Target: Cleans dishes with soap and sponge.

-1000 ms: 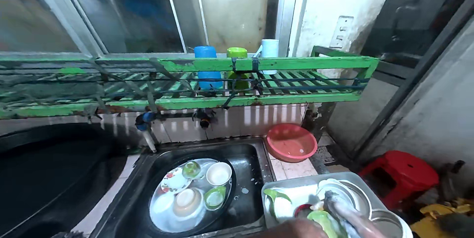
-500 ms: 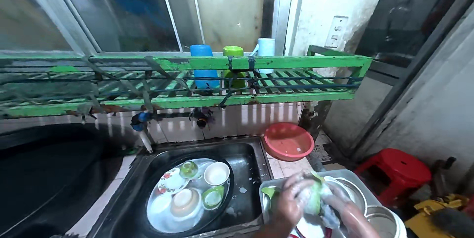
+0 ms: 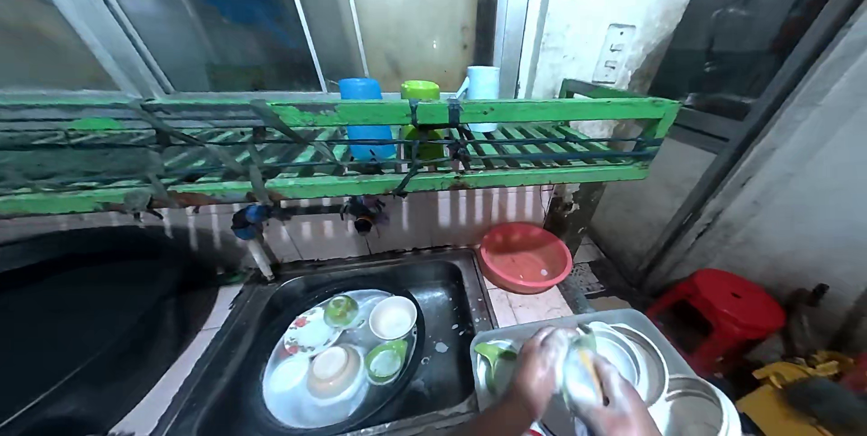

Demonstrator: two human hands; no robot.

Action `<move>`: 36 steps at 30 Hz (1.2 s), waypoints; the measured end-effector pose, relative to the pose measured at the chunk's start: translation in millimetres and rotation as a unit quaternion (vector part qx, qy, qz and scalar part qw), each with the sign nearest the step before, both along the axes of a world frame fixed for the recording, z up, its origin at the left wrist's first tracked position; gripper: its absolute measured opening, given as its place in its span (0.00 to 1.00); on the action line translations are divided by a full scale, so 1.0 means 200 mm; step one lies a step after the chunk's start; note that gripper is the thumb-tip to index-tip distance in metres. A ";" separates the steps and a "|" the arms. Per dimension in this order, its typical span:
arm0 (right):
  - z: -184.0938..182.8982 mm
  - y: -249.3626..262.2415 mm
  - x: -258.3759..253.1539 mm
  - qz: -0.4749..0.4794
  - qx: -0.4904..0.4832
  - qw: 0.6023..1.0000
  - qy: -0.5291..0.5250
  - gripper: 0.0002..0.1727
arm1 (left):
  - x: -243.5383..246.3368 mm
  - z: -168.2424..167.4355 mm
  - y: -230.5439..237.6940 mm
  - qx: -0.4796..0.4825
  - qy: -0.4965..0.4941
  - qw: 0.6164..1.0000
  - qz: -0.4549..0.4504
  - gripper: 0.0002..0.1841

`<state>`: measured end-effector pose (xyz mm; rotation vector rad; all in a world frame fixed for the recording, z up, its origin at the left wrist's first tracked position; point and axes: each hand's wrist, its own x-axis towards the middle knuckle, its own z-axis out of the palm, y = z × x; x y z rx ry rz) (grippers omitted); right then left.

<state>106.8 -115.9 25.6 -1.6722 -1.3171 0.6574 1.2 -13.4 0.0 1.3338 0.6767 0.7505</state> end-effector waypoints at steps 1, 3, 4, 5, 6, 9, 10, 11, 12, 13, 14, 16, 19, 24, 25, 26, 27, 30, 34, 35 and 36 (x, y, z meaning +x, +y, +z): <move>0.01 -0.02 0.03 0.083 0.013 0.986 -0.142 0.24 | -0.02 0.03 0.03 -0.119 0.022 0.991 -0.051 0.21; 0.00 -0.02 0.08 0.181 0.079 0.917 -0.348 0.17 | -0.04 0.04 0.08 -0.254 0.041 0.959 -0.118 0.20; -0.03 0.00 0.10 0.170 0.122 0.897 -0.388 0.16 | -0.04 0.06 0.08 -0.265 0.033 0.957 -0.113 0.20; -0.07 0.02 0.12 0.125 0.158 0.897 -0.395 0.15 | -0.02 0.08 0.06 -0.243 0.024 0.967 -0.075 0.20; -0.12 0.06 0.12 0.058 0.181 0.909 -0.371 0.17 | 0.01 0.11 0.03 -0.188 0.011 0.982 -0.031 0.21; -0.13 0.15 -0.02 -0.114 0.136 0.978 -0.110 0.31 | 0.07 0.14 -0.01 0.088 0.000 0.992 0.086 0.18; -0.08 0.17 -0.08 -0.145 0.093 0.985 0.022 0.32 | 0.06 0.11 0.00 0.174 0.000 0.978 0.113 0.17; -0.02 0.17 -0.13 -0.161 0.049 0.975 0.147 0.30 | 0.04 0.07 0.01 0.236 -0.009 0.963 0.132 0.17; 0.03 0.16 -0.16 -0.169 0.011 0.953 0.251 0.28 | 0.02 0.04 0.04 0.263 -0.022 0.954 0.140 0.16; 0.06 0.16 -0.17 -0.160 -0.018 0.926 0.341 0.26 | -0.02 0.00 0.06 0.250 -0.032 0.958 0.136 0.17; 0.08 0.17 -0.16 -0.134 -0.041 0.901 0.411 0.23 | -0.07 -0.03 0.09 0.208 -0.035 0.968 0.136 0.18; 0.04 0.17 -0.13 -0.098 -0.059 0.889 0.444 0.21 | -0.18 -0.09 0.15 0.117 -0.041 0.975 0.184 0.20; -0.10 0.11 0.00 -0.127 -0.072 0.957 0.250 0.27 | -0.52 -0.27 0.33 0.121 -0.017 0.934 0.336 0.22; -0.27 -0.10 0.19 -0.183 -0.056 0.980 0.060 0.32 | -1.29 -0.59 0.54 0.099 0.359 0.818 0.438 0.24; -0.29 -0.12 0.20 -0.184 -0.055 0.980 0.046 0.31 | -1.35 -0.62 0.56 0.087 0.397 0.808 0.425 0.23; -0.30 -0.12 0.20 -0.184 -0.052 0.981 0.037 0.31 | -1.35 -0.61 0.57 0.100 0.408 0.809 0.410 0.22; -0.32 -0.13 0.19 -0.181 -0.047 0.982 0.029 0.30 | -1.30 -0.55 0.56 0.145 0.395 0.821 0.386 0.22; -0.35 -0.11 0.21 -0.166 -0.027 0.986 -0.009 0.30 | -0.90 -0.25 0.44 0.370 0.345 0.836 0.211 0.20; -0.36 -0.10 0.22 -0.131 -0.056 0.987 -0.071 0.30 | -0.42 -0.06 0.26 0.525 0.385 0.719 -0.244 0.19; -0.35 -0.10 0.22 -0.109 -0.069 0.987 -0.099 0.29 | -0.35 -0.06 0.26 0.513 0.431 0.672 -0.314 0.16; -0.34 -0.10 0.22 -0.088 -0.086 0.984 -0.125 0.28 | -0.28 -0.06 0.27 0.498 0.479 0.627 -0.358 0.14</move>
